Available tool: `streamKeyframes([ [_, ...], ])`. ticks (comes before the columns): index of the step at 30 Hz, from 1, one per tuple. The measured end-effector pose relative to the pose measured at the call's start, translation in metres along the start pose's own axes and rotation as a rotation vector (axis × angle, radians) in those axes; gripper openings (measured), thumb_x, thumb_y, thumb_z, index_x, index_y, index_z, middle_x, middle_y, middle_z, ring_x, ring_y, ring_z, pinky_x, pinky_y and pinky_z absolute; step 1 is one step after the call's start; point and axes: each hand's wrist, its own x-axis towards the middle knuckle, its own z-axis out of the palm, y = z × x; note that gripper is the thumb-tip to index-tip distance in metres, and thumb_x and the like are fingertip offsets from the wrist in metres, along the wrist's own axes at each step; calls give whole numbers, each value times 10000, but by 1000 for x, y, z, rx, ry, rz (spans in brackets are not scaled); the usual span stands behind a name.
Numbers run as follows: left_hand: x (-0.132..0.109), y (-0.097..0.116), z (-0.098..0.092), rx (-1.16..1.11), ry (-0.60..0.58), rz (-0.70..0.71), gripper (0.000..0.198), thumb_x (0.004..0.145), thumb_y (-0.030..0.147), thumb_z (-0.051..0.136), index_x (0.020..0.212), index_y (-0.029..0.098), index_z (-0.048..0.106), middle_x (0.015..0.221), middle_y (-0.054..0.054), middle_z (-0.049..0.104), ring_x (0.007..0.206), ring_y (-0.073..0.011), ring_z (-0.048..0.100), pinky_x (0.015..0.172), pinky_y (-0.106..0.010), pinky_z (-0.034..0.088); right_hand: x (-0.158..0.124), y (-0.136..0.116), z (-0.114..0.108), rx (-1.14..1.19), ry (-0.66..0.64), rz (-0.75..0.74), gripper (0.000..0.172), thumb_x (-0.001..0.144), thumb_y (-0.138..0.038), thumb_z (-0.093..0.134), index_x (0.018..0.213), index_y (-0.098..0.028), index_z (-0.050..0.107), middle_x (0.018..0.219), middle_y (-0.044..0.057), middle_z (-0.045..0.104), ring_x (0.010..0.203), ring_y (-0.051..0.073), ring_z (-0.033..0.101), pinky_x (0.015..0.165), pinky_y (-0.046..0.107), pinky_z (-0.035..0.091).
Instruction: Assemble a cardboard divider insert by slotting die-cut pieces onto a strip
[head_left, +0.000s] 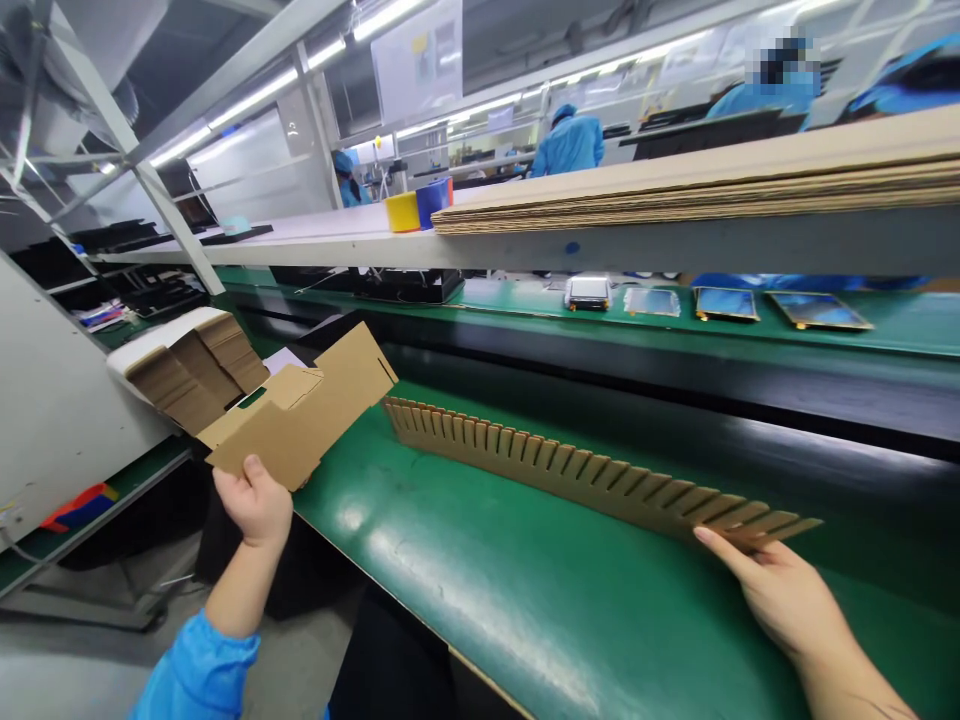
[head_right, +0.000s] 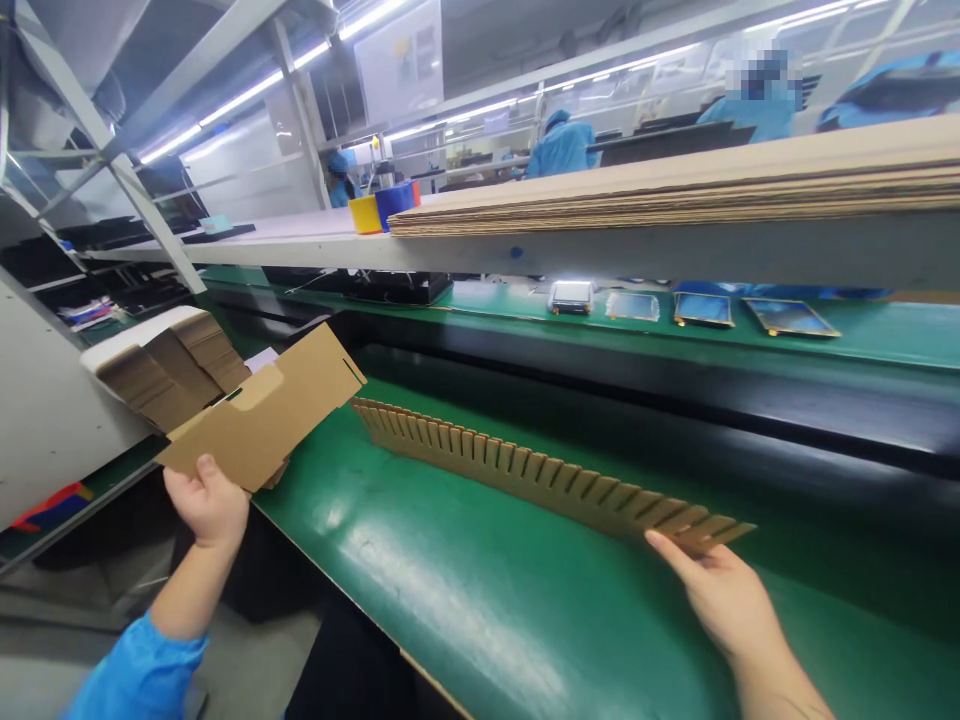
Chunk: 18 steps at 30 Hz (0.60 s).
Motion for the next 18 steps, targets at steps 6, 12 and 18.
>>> streamKeyframes([
  [6,-41,6,-1,-27,79,-80,352,1063,503,606,1211,192,533,1251,-166,720,1255,-300,728,1150,-503,565,-15,-11,-5,45,-31,78,544,373,-613,792,758,-229,800,1017,154,822,1263,488,698,1304,478,378],
  [12,-45,8,4,16,58,-71,339,1039,497,647,1136,190,539,1168,-160,727,1219,-311,739,1144,-510,568,-17,-12,-5,30,-34,121,554,381,-615,798,773,-224,783,1027,165,815,1280,496,684,1298,494,381],
  [18,-55,1,-6,100,40,-57,385,1034,570,611,1108,204,519,1102,-164,726,1136,-312,769,1088,-494,605,-13,-3,-3,88,-54,84,597,406,-604,811,849,-206,782,1035,156,822,1239,475,706,1281,509,402],
])
